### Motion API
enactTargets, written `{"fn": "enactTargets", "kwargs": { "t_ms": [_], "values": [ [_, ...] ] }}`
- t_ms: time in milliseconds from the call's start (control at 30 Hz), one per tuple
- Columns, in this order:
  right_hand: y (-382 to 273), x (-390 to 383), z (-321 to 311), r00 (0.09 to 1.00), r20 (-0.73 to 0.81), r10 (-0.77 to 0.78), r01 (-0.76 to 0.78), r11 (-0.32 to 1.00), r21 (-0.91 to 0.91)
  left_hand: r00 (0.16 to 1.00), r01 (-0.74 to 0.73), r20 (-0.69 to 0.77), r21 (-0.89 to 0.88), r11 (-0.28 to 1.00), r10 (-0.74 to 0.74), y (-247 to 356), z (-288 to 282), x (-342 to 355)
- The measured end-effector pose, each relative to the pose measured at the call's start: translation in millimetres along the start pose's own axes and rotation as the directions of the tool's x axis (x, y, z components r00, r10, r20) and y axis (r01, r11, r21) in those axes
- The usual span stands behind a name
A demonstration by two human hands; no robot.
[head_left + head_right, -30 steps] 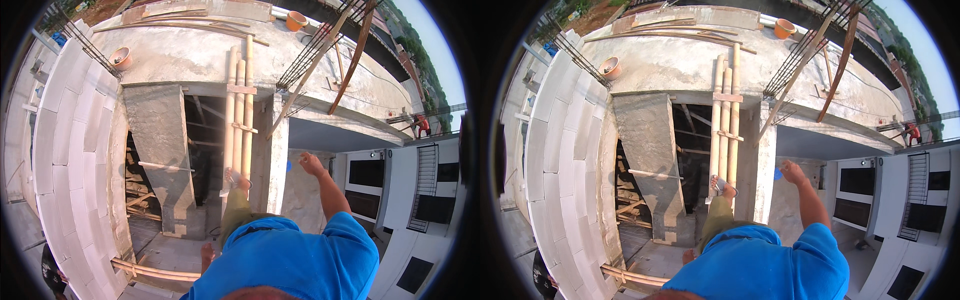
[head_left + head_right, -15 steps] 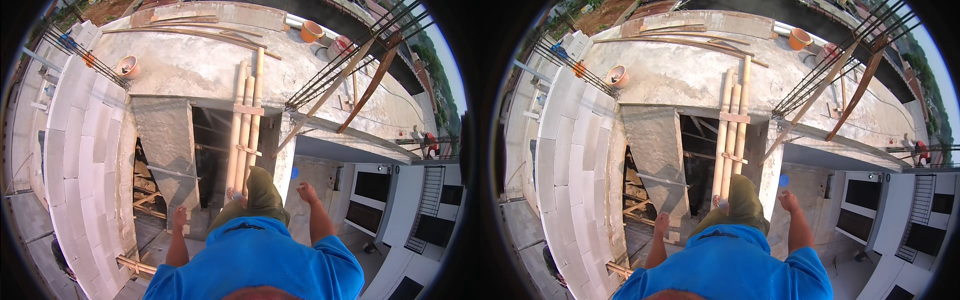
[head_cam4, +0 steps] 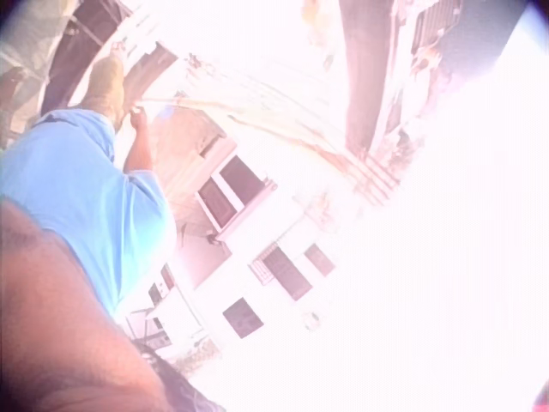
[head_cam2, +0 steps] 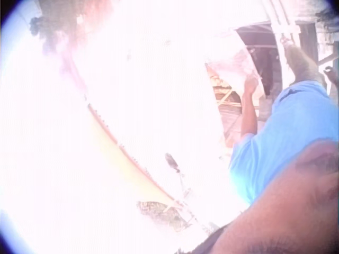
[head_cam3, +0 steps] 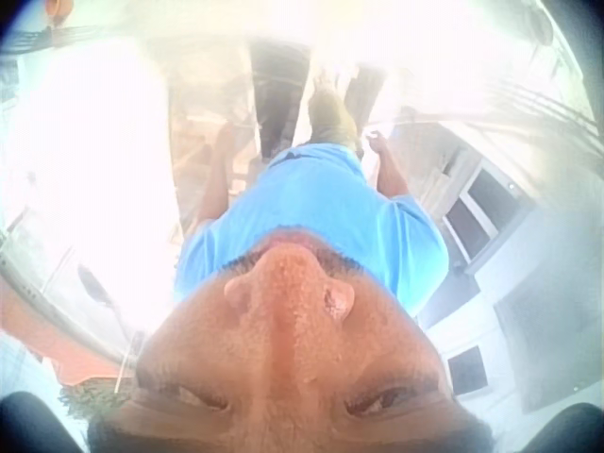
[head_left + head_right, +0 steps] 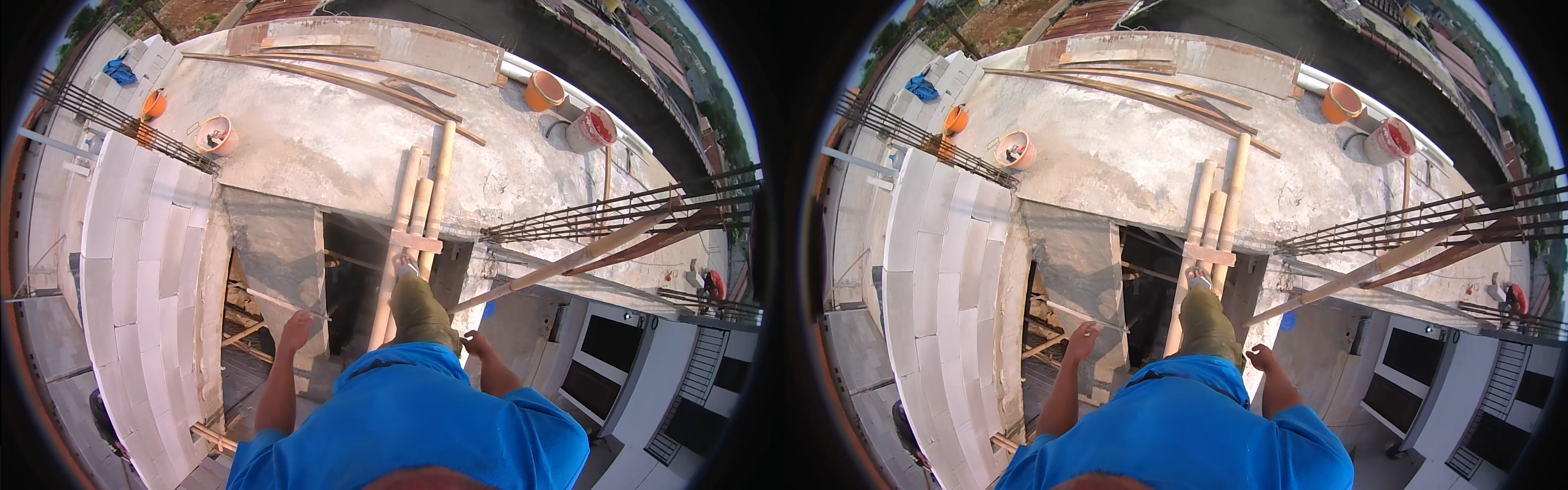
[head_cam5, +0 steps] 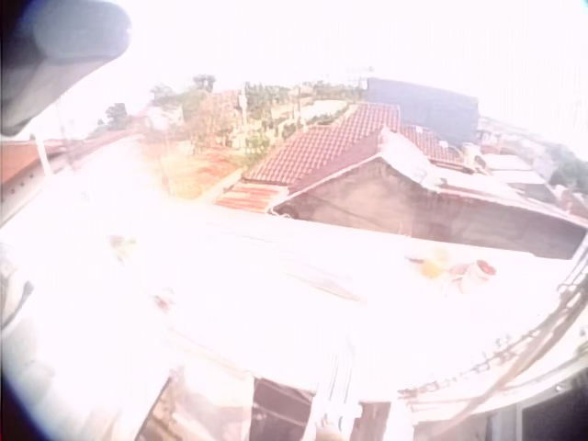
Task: The person is constructing a bamboo scaffolding structure on a rooftop. They use a spirit level to measure and align bamboo poles, cut wooden planks with a hand saw, and secure the structure with a hammer and nails.
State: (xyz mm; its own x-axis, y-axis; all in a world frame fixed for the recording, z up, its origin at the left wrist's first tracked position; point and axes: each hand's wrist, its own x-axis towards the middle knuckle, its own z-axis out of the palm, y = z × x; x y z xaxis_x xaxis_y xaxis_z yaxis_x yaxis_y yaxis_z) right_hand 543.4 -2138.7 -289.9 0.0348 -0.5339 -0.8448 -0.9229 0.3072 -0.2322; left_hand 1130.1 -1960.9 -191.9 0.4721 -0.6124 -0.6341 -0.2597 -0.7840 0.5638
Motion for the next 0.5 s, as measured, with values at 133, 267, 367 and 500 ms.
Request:
{"fn": "enactTargets", "kwargs": {
  "t_ms": [133,267,367,500],
  "values": [
    [-165.4,89.7,-146.2,0.860,-0.363,-0.358,0.445,0.875,0.192,0.999,0.020,-0.045,0.064,0.998,-0.017,40.6,-10.4,58.0],
    [-272.6,119.6,-270.5,0.779,-0.447,-0.440,0.588,0.761,0.275,0.993,0.070,-0.088,-0.051,0.996,-0.074,81.0,3.4,86.1],
    [-323.3,131.7,-320.7,0.779,-0.420,-0.466,0.551,0.828,0.103,0.995,0.100,-0.007,-0.111,0.989,-0.102,88.9,9.7,97.9],
    [-337.9,166.2,-346.9,0.809,-0.352,-0.471,0.469,0.878,-0.097,0.990,0.138,0.029,-0.347,0.928,-0.137,95.7,29.2,115.9]
  ]
}}
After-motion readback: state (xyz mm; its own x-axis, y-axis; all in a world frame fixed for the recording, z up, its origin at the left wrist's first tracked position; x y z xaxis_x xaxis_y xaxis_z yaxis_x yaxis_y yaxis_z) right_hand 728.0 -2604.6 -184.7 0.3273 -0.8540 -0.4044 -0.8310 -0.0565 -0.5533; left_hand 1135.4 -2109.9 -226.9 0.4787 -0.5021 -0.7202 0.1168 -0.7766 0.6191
